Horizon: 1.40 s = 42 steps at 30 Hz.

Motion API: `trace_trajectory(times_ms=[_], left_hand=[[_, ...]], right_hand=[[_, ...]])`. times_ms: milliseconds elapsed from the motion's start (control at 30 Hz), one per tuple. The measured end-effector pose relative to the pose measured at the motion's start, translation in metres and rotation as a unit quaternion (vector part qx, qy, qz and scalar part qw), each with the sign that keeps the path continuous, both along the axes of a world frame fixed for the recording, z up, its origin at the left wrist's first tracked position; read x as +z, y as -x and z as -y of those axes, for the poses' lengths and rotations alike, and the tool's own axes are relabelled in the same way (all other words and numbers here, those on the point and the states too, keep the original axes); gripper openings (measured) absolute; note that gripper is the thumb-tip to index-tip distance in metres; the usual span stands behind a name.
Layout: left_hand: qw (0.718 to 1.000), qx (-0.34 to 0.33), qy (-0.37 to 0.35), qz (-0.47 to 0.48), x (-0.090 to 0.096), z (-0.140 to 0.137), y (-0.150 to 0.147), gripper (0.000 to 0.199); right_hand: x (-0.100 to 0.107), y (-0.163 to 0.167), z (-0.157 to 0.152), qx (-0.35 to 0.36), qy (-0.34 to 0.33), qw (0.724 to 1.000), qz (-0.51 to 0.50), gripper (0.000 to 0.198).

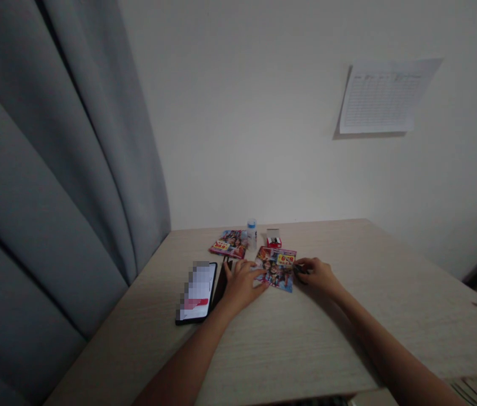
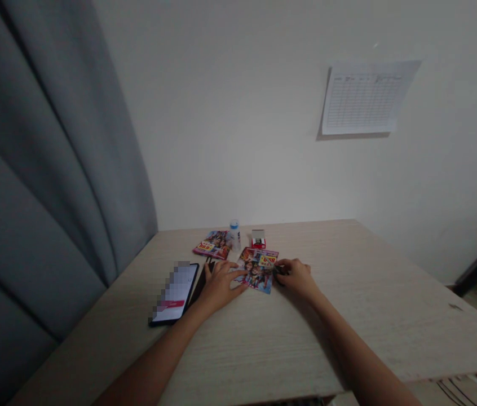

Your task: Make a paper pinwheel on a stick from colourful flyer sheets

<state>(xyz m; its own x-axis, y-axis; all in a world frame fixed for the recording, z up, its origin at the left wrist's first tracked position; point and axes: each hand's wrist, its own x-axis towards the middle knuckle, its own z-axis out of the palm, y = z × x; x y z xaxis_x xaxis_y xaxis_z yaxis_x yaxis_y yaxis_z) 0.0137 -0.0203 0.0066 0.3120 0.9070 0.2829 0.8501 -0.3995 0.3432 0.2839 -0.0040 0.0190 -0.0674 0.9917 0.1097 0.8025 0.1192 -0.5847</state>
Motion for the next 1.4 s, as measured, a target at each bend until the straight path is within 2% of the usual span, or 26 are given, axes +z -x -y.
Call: trace_trajectory(times_ms=[200, 433, 600, 800, 1067, 1400], left_hand=[[1.0, 0.016, 0.003, -0.004, 0.0, -0.001, 0.0, 0.032], [1.0, 0.019, -0.018, -0.008, -0.002, -0.003, 0.0, 0.029], [0.999, 0.029, -0.009, -0.016, 0.002, -0.001, -0.001, 0.028], [0.999, 0.035, -0.015, -0.021, 0.0, -0.002, -0.002, 0.027], [0.998, 0.04, -0.036, -0.013, 0.0, 0.001, -0.005, 0.024], [0.995, 0.052, -0.078, -0.045, 0.008, 0.009, -0.012, 0.025]], right_hand=[[0.006, -0.01, -0.002, 0.008, 0.004, 0.999, -0.049, 0.033], [0.01, -0.017, 0.001, 0.046, 0.072, 0.99, -0.114, 0.029], [0.014, -0.026, 0.004, 0.091, 0.123, 0.973, -0.173, 0.028], [0.031, -0.036, 0.013, 0.144, 0.162, 0.949, -0.228, 0.031], [0.035, -0.045, 0.019, 0.182, 0.231, 0.928, -0.229, 0.028], [0.036, -0.052, 0.021, 0.176, 0.252, 0.927, -0.214, 0.028]])
